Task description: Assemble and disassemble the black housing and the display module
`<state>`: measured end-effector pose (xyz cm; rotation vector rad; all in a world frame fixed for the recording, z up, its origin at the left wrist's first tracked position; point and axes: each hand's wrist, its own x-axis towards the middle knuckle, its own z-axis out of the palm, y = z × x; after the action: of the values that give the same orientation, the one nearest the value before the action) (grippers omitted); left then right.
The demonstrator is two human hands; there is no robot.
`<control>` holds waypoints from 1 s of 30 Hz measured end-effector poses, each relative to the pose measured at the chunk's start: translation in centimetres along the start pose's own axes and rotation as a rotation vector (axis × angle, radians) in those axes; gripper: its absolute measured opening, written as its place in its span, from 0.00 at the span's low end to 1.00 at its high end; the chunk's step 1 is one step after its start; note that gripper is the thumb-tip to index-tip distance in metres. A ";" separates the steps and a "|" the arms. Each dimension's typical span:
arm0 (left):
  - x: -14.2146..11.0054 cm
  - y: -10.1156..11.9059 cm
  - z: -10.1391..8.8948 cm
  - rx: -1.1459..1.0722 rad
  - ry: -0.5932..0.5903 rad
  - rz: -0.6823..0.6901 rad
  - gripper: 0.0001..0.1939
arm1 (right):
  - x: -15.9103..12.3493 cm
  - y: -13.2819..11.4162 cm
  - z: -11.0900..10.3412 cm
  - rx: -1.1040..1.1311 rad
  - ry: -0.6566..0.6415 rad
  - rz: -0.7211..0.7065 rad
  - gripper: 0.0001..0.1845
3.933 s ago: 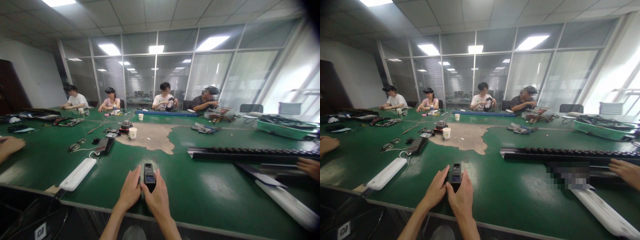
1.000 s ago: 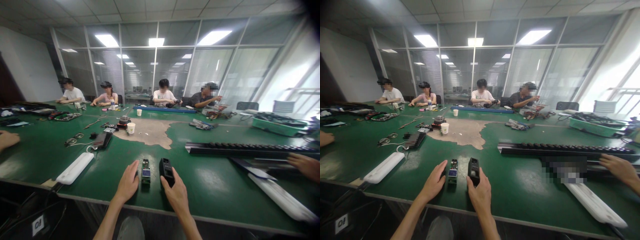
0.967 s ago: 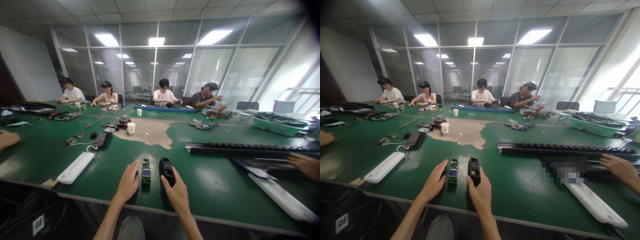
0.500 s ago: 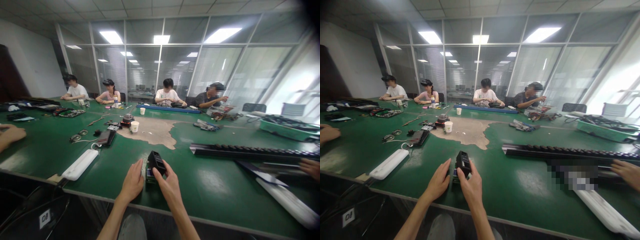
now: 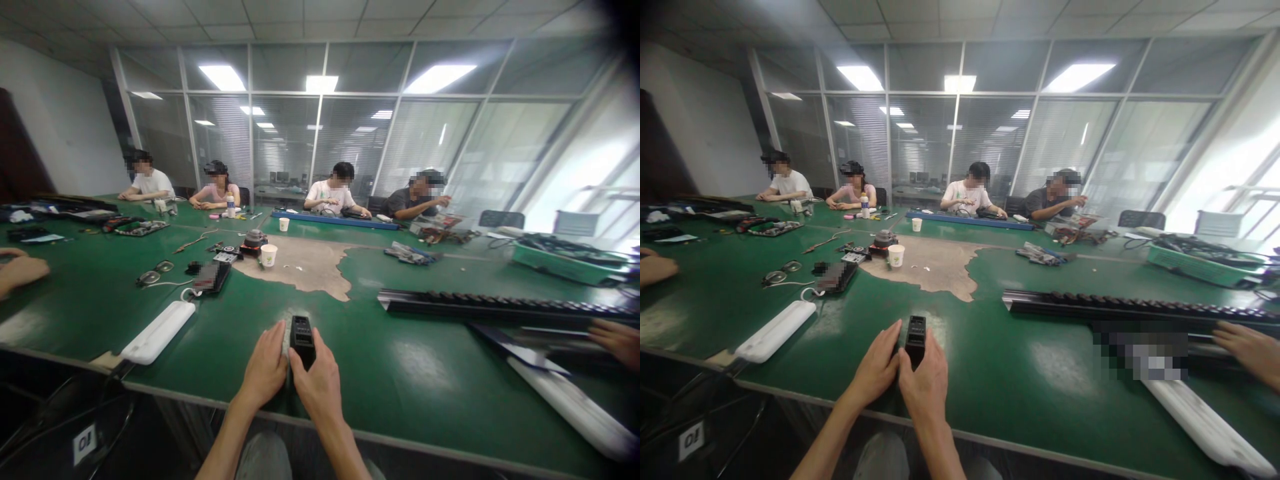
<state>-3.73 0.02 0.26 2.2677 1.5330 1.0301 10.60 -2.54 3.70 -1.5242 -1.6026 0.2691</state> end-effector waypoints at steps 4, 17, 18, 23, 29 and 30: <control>0.0 -0.5 0.3 0.014 -0.014 0.010 0.31 | -0.6 0.6 0.5 -0.016 0.017 -0.010 0.38; 0.1 0.1 -0.1 0.042 -0.078 -0.058 0.35 | -1.4 1.9 1.5 -0.048 0.040 -0.039 0.41; 0.1 0.2 -0.1 0.044 -0.079 -0.058 0.35 | -1.4 1.9 1.5 -0.047 0.037 -0.034 0.41; 0.1 0.0 0.0 0.047 -0.068 -0.049 0.35 | -1.6 2.0 1.3 -0.019 0.008 -0.028 0.37; 0.0 -0.9 0.7 0.024 -0.021 -0.003 0.32 | -0.6 0.9 0.3 0.102 0.016 -0.020 0.33; 0.0 -0.9 0.8 0.024 -0.011 0.003 0.32 | -0.2 0.5 -0.2 0.137 0.013 -0.025 0.32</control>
<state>-3.91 0.54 -0.81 2.2879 1.5463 1.0035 11.06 -2.62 3.35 -1.3977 -1.5602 0.3473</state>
